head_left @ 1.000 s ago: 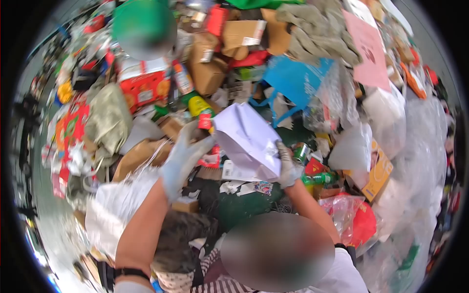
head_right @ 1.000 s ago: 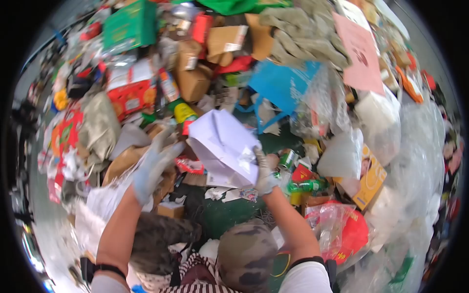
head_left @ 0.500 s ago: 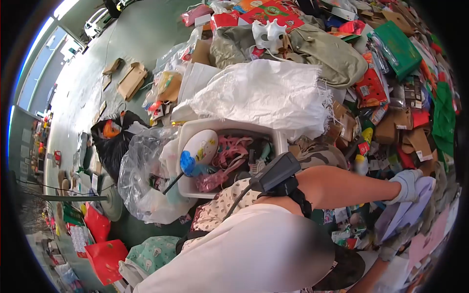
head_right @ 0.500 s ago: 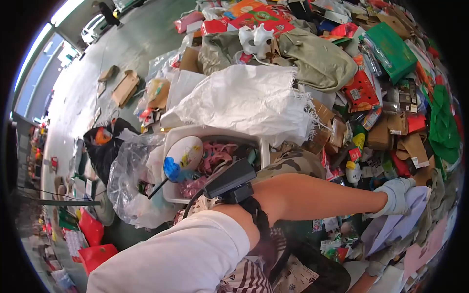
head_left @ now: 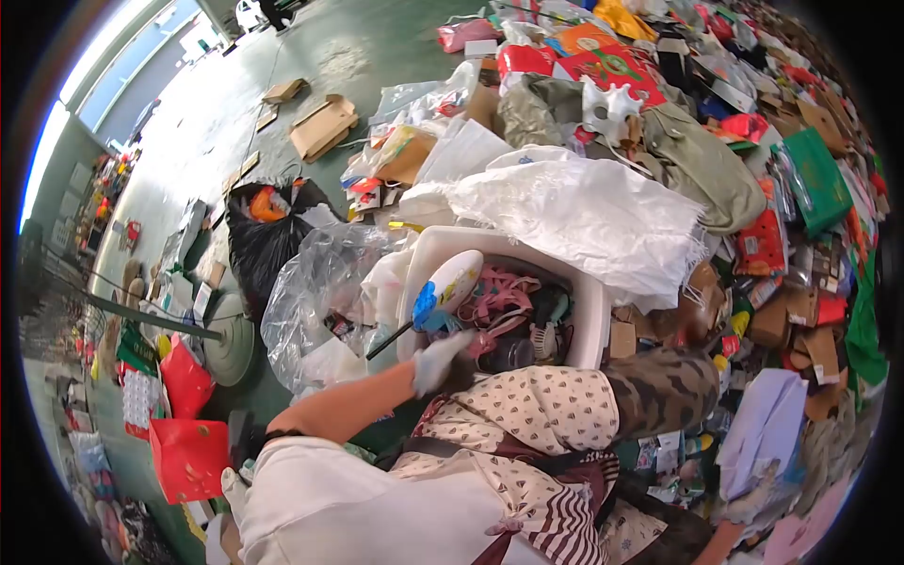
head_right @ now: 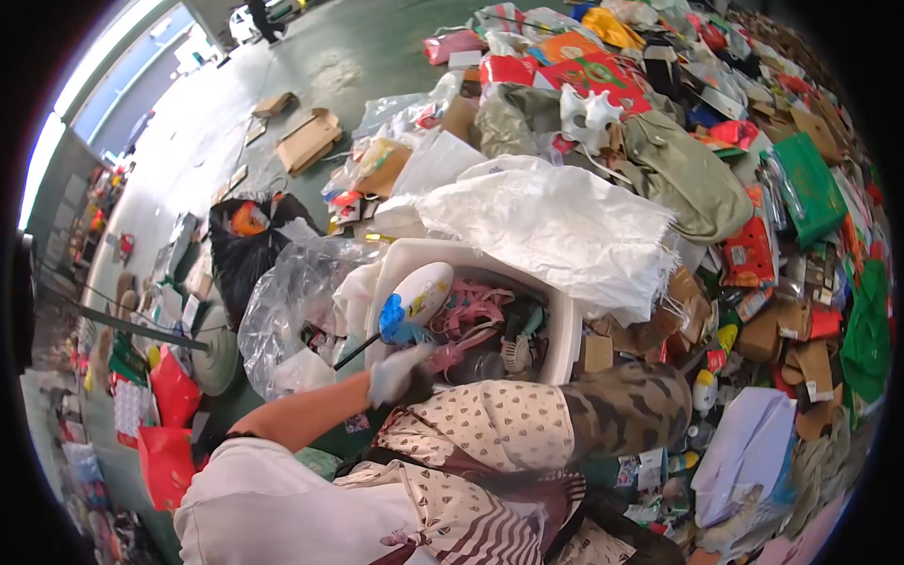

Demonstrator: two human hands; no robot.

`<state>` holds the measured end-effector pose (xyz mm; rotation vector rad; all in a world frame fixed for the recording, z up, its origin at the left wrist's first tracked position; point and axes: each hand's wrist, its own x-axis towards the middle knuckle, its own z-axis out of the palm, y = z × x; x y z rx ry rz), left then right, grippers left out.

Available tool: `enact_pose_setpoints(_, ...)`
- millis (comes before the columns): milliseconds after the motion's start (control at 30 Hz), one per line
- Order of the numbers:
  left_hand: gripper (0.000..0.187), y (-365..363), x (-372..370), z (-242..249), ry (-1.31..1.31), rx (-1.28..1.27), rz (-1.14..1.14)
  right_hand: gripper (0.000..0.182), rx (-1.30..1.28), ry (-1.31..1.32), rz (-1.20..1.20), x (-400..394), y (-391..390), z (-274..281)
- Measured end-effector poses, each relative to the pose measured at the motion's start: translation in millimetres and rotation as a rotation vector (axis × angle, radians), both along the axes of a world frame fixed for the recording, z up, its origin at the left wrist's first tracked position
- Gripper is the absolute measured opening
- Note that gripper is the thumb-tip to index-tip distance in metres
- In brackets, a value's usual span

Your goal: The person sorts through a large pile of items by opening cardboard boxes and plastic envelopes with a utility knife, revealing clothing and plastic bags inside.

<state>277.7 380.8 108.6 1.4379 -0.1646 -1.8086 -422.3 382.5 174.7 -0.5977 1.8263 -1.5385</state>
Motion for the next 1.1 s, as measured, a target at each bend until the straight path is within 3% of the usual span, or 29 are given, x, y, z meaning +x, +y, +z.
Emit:
enact_pose_setpoints(33,0.049,39.5,-0.8,11.4,0.048,0.032,0.01,0.059,0.002,0.003,0.024,15.8,-10.6,7.0)
enact_pose_setpoints(100,0.068,93.2,22.9,-17.4,0.615,0.581,0.155,0.065,0.021,-0.471,-0.011,62.7,-18.4,28.2)
enact_pose_setpoints(133,0.068,97.1,17.5,-18.3,0.623,0.581,0.165,0.066,-0.007,-0.415,0.011,48.5,-19.0,15.5)
enact_pose_setpoints(200,0.073,90.6,-0.8,-16.9,0.404,0.054,0.119,0.063,0.025,-0.38,0.001,45.1,-22.1,7.4)
enact_pose_setpoints(233,0.077,74.0,-1.6,-15.4,0.421,0.05,0.107,0.06,0.054,-0.351,-0.01,41.5,-20.1,4.8)
enact_pose_setpoints(300,0.081,36.2,-2.3,-16.4,0.645,0.12,0.293,0.057,0.03,-0.274,-0.019,41.8,-16.5,6.5)
enact_pose_setpoints(367,0.079,34.6,-0.5,-95.4,0.484,0.03,0.363,0.053,-0.012,-0.18,-0.018,45.0,-15.7,5.7)
enact_pose_setpoints(400,0.076,32.2,-0.4,-87.0,0.482,-0.036,0.418,0.052,-0.03,-0.126,-0.026,46.8,-14.5,5.5)
enact_pose_setpoints(433,0.065,33.1,14.0,-129.0,0.545,-0.041,0.506,0.05,-0.037,-0.074,-0.041,56.3,-13.0,7.8)
enact_pose_setpoints(467,0.057,24.6,28.8,-162.3,0.383,-0.116,0.549,0.049,-0.042,-0.032,-0.064,60.8,-9.8,10.7)
enact_pose_setpoints(533,0.04,-3.1,41.7,-106.6,0.478,-0.016,0.673,0.046,-0.049,0.035,-0.098,67.2,-9.9,15.8)
enact_pose_setpoints(567,0.041,-14.7,47.6,-81.2,0.424,-0.007,0.662,0.044,-0.057,0.067,-0.112,62.1,-6.9,15.3)
enact_pose_setpoints(700,0.042,-50.1,111.4,-97.2,0.156,0.059,0.486,0.038,-0.087,0.231,-0.147,47.2,-20.1,8.5)
enact_pose_setpoints(767,0.043,-66.1,152.7,-122.5,0.475,-0.009,0.494,0.036,-0.067,0.317,-0.185,47.1,-24.9,8.7)
enact_pose_setpoints(800,0.043,-71.8,163.9,-137.8,0.391,0.007,0.483,0.032,-0.17,0.263,-0.272,41.7,-38.7,-3.5)
enact_pose_setpoints(833,0.043,-82.1,166.0,-129.9,0.289,0.015,0.476,0.047,-0.193,-0.07,-0.205,71.8,-45.8,34.2)
enact_pose_setpoints(867,0.043,-93.2,160.4,-116.0,0.167,0.038,0.468,0.054,-0.245,-0.513,-0.088,70.3,-50.4,33.2)
enact_pose_setpoints(900,0.043,-103.7,153.0,-103.3,0.05,0.05,0.45,0.057,-0.19,-0.412,-0.193,82.1,-53.5,44.0)
enact_pose_setpoints(1000,0.044,-123.7,123.1,-58.0,-0.313,-0.04,0.391,0.05,-0.349,-0.642,-0.073,59.0,-66.3,10.5)
enact_pose_setpoints(1033,0.045,-129.8,106.4,-41.4,-0.488,-0.135,0.347,0.051,-0.331,-0.635,-0.147,84.1,-61.3,37.3)
enact_pose_setpoints(1067,0.046,-136.3,94.5,-25.6,-0.865,-0.231,0.052,0.047,-0.323,-0.65,-0.094,72.3,-60.2,16.3)
enact_pose_setpoints(1100,0.047,-142.9,58.2,8.0,-1.291,-0.414,-0.078,0.047,-0.352,-0.521,-0.118,77.1,-62.1,11.2)
